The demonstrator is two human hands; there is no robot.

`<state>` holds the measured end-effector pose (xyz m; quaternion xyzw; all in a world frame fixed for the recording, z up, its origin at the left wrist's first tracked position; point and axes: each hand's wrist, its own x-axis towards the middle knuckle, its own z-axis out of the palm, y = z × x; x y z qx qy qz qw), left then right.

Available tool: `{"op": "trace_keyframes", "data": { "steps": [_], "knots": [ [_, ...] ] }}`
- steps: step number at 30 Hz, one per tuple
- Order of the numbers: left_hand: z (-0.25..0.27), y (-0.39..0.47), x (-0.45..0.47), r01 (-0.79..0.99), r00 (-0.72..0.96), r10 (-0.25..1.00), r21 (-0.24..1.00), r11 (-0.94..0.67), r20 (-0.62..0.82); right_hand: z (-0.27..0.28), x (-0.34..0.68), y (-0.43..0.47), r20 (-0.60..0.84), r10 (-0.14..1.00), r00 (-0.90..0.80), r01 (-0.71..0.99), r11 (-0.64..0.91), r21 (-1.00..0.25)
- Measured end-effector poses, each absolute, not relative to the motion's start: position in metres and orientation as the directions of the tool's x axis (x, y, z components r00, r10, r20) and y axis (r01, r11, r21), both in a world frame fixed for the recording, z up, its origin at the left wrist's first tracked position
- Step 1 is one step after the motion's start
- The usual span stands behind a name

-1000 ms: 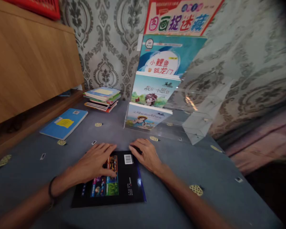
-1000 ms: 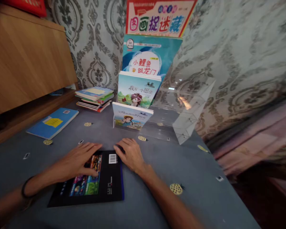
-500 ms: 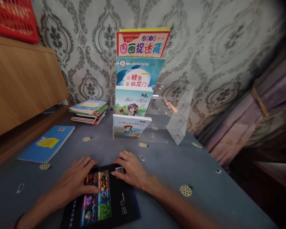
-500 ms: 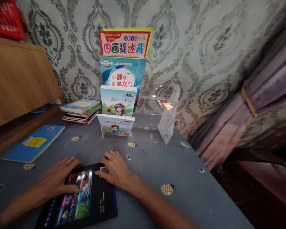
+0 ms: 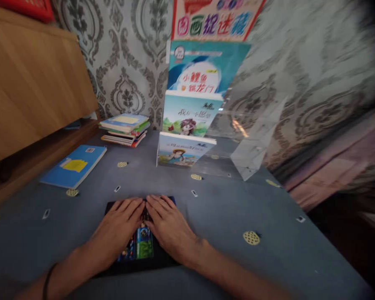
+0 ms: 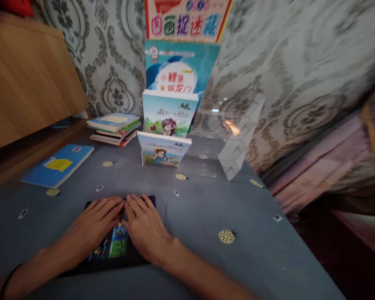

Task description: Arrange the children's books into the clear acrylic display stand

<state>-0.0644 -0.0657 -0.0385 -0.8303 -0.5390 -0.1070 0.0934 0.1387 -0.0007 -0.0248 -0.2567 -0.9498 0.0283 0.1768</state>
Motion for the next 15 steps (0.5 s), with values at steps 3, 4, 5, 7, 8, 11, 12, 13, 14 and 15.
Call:
{"op": "trace_keyframes", "data": {
  "steps": [3,4,5,7,8,11,12,13,14,15],
  "knots": [
    [-0.0426,-0.0732,-0.0577,0.911,0.409,0.865,-0.072,-0.407,0.292,-0.0279,0.1362,-0.0071,0.246,0.489,-0.837,0.453,0.871,-0.191],
    [-0.0429,-0.0741,-0.0572,0.913,0.405,0.866,-0.076,-0.401,0.292,-0.0281,0.1363,-0.0074,0.224,0.488,-0.844,0.449,0.870,-0.205],
    [-0.0427,-0.0745,-0.0571,0.914,0.404,0.867,-0.082,-0.398,0.291,-0.0279,0.1365,-0.0073,0.211,0.485,-0.849,0.444,0.870,-0.213],
    [-0.0411,-0.0746,-0.0571,0.914,0.404,0.865,-0.086,-0.397,0.297,-0.0274,0.1369,-0.0067,0.198,0.488,-0.850,0.447,0.867,-0.218],
    [-0.0400,-0.0747,-0.0569,0.917,0.397,0.868,-0.079,-0.392,0.299,-0.0271,0.1370,-0.0066,0.194,0.492,-0.849,0.452,0.865,-0.216],
    [-0.0370,-0.0756,-0.0557,0.924,0.374,0.878,-0.039,-0.380,0.300,-0.0269,0.1365,-0.0071,0.183,0.502,-0.845,0.466,0.860,-0.208],
    [-0.0363,-0.0761,-0.0554,0.927,0.367,0.882,-0.033,-0.375,0.297,-0.0269,0.1363,-0.0074,0.180,0.505,-0.844,0.469,0.858,-0.207],
    [-0.0356,-0.0766,-0.0551,0.928,0.365,0.884,-0.033,-0.372,0.294,-0.0268,0.1360,-0.0078,0.177,0.507,-0.844,0.472,0.857,-0.205],
    [-0.0349,-0.0773,-0.0550,0.929,0.364,0.884,-0.038,-0.369,0.292,-0.0267,0.1359,-0.0082,0.175,0.510,-0.842,0.476,0.856,-0.203],
    [-0.0342,-0.0781,-0.0550,0.930,0.362,0.887,-0.044,-0.365,0.288,-0.0267,0.1358,-0.0086,0.173,0.512,-0.841,0.479,0.854,-0.201]
  ]
}}
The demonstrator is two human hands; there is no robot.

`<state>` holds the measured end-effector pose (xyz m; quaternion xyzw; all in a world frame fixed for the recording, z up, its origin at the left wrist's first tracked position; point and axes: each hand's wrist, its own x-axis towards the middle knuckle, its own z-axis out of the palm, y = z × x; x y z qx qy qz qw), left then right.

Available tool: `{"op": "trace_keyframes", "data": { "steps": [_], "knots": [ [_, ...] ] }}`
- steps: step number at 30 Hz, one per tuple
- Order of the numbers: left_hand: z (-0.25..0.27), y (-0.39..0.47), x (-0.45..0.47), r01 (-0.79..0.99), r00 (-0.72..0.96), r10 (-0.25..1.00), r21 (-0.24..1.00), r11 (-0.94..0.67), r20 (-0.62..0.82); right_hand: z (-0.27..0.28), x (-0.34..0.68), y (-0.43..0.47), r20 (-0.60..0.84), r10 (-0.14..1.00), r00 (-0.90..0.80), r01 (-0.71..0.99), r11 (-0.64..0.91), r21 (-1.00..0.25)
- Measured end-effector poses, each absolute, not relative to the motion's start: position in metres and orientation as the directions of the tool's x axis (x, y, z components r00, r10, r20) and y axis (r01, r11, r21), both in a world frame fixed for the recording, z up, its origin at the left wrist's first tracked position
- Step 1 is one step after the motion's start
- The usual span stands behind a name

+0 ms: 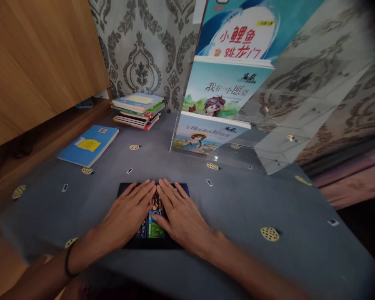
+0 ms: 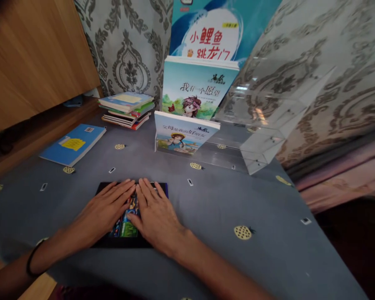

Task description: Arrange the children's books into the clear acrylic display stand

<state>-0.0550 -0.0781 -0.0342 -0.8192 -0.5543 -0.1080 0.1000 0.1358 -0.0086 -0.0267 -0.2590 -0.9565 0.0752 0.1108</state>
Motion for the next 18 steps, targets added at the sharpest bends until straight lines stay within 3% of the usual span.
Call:
{"op": "trace_keyframes", "data": {
  "steps": [18],
  "knots": [
    [-0.033,-0.095,-0.055,0.986,0.163,0.945,-0.021,-0.164,0.285,-0.034,0.147,-0.012,0.222,0.588,-0.778,0.548,0.807,-0.219]
  ]
}}
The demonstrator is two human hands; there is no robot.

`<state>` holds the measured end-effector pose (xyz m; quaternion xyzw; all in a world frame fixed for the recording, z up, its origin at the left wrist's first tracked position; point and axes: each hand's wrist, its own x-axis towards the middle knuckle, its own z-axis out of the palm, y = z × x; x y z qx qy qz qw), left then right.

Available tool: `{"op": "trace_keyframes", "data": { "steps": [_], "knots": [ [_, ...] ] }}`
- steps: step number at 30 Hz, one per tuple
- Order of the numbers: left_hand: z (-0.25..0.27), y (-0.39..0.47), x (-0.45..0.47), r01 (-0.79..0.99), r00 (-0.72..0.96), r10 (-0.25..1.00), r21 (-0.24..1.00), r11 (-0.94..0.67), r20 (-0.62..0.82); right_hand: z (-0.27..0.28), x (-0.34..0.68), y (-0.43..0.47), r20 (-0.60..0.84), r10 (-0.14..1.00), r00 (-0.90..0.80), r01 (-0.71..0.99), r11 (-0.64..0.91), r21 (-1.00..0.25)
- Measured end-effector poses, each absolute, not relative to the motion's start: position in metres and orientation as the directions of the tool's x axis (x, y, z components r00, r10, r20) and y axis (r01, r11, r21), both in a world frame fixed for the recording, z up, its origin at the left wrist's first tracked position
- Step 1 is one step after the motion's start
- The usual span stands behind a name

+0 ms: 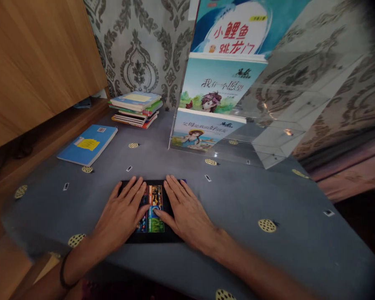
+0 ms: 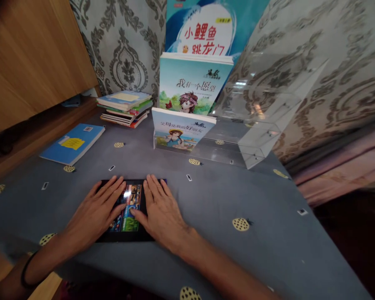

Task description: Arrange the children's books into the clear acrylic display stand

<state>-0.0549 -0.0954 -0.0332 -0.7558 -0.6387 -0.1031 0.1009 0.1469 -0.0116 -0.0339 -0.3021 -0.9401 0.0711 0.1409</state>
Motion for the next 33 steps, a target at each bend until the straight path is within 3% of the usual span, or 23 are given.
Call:
{"op": "trace_keyframes", "data": {
  "steps": [10,18,24,30,33],
  "knots": [
    [-0.029,-0.095,-0.056,0.986,0.167,0.950,-0.018,-0.169,0.264,-0.041,0.187,-0.031,0.259,0.650,-0.715,0.621,0.760,-0.193],
    [-0.026,-0.093,-0.056,0.986,0.154,0.953,0.028,-0.167,0.263,-0.036,0.216,-0.040,0.188,0.606,-0.773,0.570,0.793,-0.213],
    [-0.006,-0.098,-0.058,0.996,0.086,0.974,-0.041,-0.079,0.211,-0.027,0.222,-0.002,0.220,0.612,-0.759,0.596,0.790,-0.143],
    [0.009,-0.111,-0.047,0.970,0.157,0.981,0.168,-0.175,0.117,-0.017,0.206,0.035,0.274,0.685,-0.674,0.684,0.720,-0.119],
    [0.011,-0.097,-0.046,0.967,0.171,0.975,0.167,-0.194,0.139,-0.012,0.183,0.030,0.298,0.680,-0.670,0.661,0.729,-0.176]
  ]
}}
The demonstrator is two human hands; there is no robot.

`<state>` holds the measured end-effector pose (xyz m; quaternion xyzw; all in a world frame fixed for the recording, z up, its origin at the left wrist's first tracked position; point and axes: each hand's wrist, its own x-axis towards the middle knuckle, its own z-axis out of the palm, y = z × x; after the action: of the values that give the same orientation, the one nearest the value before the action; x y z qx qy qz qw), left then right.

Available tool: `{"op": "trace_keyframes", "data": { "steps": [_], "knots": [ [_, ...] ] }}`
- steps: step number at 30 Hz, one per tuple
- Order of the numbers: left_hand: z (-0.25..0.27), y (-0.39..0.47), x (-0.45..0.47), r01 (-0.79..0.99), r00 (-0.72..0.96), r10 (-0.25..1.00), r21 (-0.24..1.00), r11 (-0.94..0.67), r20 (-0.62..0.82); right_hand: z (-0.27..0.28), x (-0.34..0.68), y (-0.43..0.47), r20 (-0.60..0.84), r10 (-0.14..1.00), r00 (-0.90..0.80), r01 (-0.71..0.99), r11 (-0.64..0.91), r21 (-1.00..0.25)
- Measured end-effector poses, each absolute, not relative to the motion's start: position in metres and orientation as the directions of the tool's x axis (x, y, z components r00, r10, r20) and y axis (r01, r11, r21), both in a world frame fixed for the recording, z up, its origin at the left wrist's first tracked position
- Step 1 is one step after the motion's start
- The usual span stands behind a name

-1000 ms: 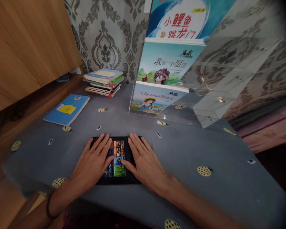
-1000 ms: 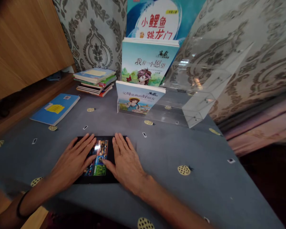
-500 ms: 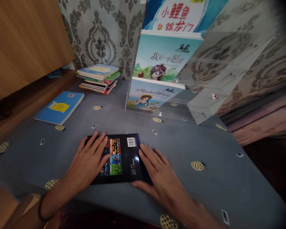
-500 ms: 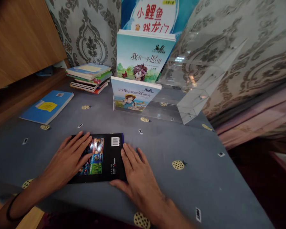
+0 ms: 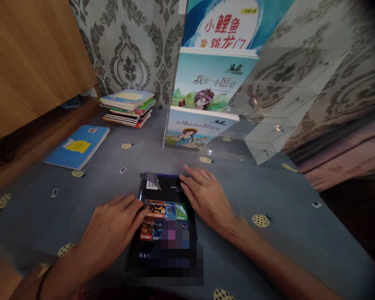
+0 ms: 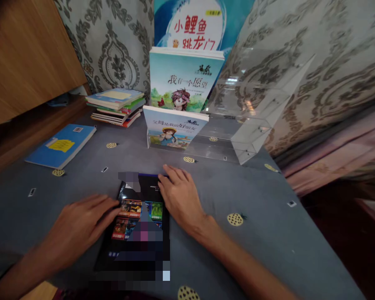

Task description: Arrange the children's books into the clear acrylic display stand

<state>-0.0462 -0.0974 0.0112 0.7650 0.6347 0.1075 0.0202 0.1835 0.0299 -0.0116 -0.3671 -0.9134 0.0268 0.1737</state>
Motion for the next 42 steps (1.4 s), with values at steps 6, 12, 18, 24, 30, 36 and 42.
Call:
{"op": "trace_keyframes", "data": {
  "steps": [6,12,18,24,30,36,42],
  "knots": [
    [-0.012,-0.057,-0.060,0.935,0.182,0.938,0.242,-0.257,0.294,-0.011,0.126,-0.005,0.213,0.565,-0.797,0.509,0.819,-0.267],
    [-0.026,-0.051,-0.066,0.905,0.249,0.935,0.283,-0.317,0.250,-0.022,0.115,-0.010,0.198,0.548,-0.813,0.500,0.830,-0.246],
    [-0.025,-0.052,-0.065,0.932,0.227,0.949,0.233,-0.277,0.221,-0.023,0.133,-0.008,0.163,0.596,-0.787,0.554,0.797,-0.241],
    [-0.024,-0.052,-0.066,0.941,0.237,0.945,0.189,-0.281,0.226,-0.026,0.165,0.000,0.188,0.639,-0.746,0.578,0.761,-0.294],
    [-0.019,-0.049,-0.067,0.929,0.340,0.913,0.073,-0.364,0.227,-0.028,0.199,0.019,0.225,0.649,-0.727,0.490,0.720,-0.491],
    [-0.020,-0.040,-0.054,0.862,0.488,0.831,0.002,-0.507,0.266,-0.024,0.209,0.030,0.227,0.675,-0.702,0.375,0.621,-0.688],
    [-0.017,-0.023,-0.029,0.785,0.594,0.764,0.028,-0.619,0.252,-0.021,0.212,0.033,0.231,0.692,-0.684,0.299,0.556,-0.776]
  ]
}}
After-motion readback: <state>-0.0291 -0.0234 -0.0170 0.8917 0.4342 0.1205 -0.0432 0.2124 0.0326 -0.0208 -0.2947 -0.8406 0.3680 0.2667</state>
